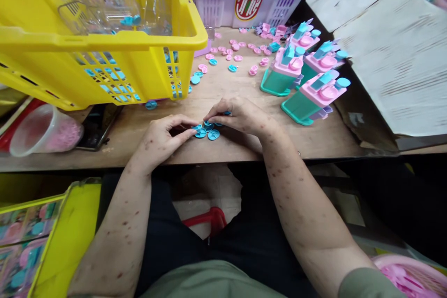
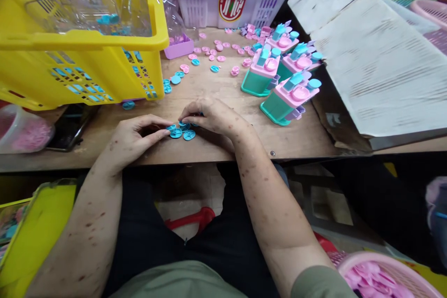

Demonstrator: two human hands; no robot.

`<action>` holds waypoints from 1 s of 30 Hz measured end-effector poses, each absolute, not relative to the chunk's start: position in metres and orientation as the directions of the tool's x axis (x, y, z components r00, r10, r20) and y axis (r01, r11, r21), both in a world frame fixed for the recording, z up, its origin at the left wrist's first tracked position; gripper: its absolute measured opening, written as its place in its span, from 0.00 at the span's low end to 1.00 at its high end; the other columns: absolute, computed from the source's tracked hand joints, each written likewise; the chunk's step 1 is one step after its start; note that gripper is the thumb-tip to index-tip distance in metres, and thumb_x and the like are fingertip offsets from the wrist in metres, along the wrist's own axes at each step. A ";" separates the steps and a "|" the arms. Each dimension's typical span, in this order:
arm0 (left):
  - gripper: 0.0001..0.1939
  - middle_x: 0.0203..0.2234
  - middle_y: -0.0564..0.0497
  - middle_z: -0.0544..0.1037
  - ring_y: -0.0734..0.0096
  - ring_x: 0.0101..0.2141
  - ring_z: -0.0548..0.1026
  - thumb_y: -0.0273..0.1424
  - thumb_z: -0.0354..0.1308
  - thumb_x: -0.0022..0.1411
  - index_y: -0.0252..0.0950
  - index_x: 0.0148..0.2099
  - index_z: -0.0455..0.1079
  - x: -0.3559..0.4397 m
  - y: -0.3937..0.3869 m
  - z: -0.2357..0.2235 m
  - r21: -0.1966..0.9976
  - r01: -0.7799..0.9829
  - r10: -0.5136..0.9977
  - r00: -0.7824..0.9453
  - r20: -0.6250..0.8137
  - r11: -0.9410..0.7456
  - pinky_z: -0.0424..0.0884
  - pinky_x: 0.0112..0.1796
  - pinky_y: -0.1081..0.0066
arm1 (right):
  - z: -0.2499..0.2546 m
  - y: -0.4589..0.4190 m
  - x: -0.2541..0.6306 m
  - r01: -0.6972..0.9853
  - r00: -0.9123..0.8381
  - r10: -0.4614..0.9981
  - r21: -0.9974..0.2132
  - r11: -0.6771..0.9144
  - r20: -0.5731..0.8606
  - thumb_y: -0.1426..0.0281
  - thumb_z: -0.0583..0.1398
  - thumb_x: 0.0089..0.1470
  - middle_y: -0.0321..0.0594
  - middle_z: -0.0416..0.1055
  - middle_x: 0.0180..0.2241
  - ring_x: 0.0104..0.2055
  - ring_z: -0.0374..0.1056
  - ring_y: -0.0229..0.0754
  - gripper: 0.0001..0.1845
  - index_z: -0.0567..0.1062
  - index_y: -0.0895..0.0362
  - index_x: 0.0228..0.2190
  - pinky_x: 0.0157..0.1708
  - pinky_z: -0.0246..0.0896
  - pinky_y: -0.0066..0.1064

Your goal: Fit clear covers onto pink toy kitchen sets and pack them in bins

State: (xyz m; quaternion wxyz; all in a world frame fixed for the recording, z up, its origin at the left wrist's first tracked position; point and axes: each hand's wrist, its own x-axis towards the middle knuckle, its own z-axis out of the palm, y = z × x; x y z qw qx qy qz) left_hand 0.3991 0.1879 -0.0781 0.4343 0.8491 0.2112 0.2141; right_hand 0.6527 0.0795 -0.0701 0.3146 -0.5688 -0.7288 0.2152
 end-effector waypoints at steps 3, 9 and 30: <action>0.14 0.46 0.48 0.90 0.57 0.47 0.86 0.43 0.70 0.70 0.41 0.51 0.86 0.398 0.188 -0.077 0.831 0.172 0.546 0.819 0.178 -0.530 0.83 0.51 0.64 | -0.069 0.080 0.652 0.709 -0.151 0.971 -0.663 0.238 0.187 0.73 0.66 0.70 0.38 0.87 0.43 0.46 0.81 0.45 0.10 0.89 0.53 0.45 0.50 0.73 0.34; 0.13 0.47 0.49 0.89 0.58 0.48 0.86 0.40 0.69 0.71 0.41 0.52 0.86 0.398 0.186 -0.075 0.828 0.180 0.541 0.824 0.168 -0.531 0.82 0.52 0.64 | -0.070 0.081 0.649 0.710 -0.142 0.979 -0.673 0.206 0.150 0.72 0.66 0.70 0.38 0.87 0.44 0.46 0.82 0.45 0.09 0.89 0.52 0.45 0.51 0.74 0.35; 0.09 0.46 0.47 0.89 0.58 0.48 0.85 0.36 0.64 0.70 0.41 0.45 0.85 0.407 0.183 -0.081 0.685 0.151 0.450 0.847 0.282 -0.713 0.80 0.55 0.59 | -0.074 0.083 0.644 0.767 -0.138 0.968 -0.595 0.239 0.211 0.74 0.71 0.65 0.40 0.85 0.44 0.46 0.78 0.47 0.07 0.90 0.52 0.41 0.51 0.71 0.37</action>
